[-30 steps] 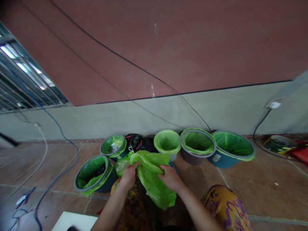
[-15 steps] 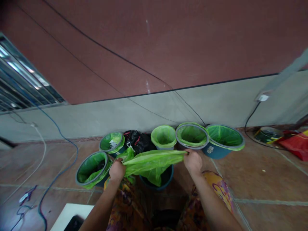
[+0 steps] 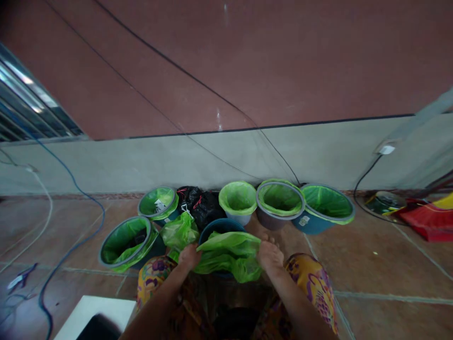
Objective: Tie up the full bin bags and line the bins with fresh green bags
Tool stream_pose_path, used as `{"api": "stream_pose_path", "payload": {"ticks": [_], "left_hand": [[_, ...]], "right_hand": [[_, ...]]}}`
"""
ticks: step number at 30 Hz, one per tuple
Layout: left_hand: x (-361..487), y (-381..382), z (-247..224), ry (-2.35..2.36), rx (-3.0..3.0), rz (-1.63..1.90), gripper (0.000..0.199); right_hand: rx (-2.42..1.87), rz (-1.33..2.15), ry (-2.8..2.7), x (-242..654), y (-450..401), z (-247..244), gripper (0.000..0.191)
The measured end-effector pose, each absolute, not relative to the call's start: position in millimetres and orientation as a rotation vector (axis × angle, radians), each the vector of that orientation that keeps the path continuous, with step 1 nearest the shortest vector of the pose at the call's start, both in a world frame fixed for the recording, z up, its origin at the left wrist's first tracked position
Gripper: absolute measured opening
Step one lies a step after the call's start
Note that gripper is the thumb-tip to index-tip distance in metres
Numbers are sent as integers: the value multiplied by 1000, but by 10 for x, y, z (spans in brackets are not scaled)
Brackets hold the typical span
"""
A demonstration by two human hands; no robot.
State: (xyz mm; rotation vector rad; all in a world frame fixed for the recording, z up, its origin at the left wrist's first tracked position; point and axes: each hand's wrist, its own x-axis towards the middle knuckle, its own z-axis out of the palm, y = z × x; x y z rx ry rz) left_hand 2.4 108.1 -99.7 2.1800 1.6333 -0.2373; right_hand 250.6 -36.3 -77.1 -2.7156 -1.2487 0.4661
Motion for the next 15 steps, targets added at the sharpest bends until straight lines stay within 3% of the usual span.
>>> {"api": "stream_pose_path", "payload": {"ticks": [3, 7, 9, 13, 15], "left_hand": [[101, 1174, -1084, 1644, 2182, -259, 26], [245, 1338, -1189, 1660, 2192, -236, 26], [305, 1414, -1249, 1663, 2226, -206, 27], [385, 1508, -1384, 1702, 2254, -179, 30], [424, 1522, -1430, 1705, 2290, -192, 30]], "right_hand": [[-2635, 313, -1448, 2419, -128, -759, 49], [-2322, 447, -1743, 2274, 342, -942, 56], [-2265, 512, -1782, 2253, 583, -1106, 52], [-2308, 647, -1798, 2314, 963, -1450, 24], [-2355, 628, -1715, 2353, 1089, -1581, 27]]}}
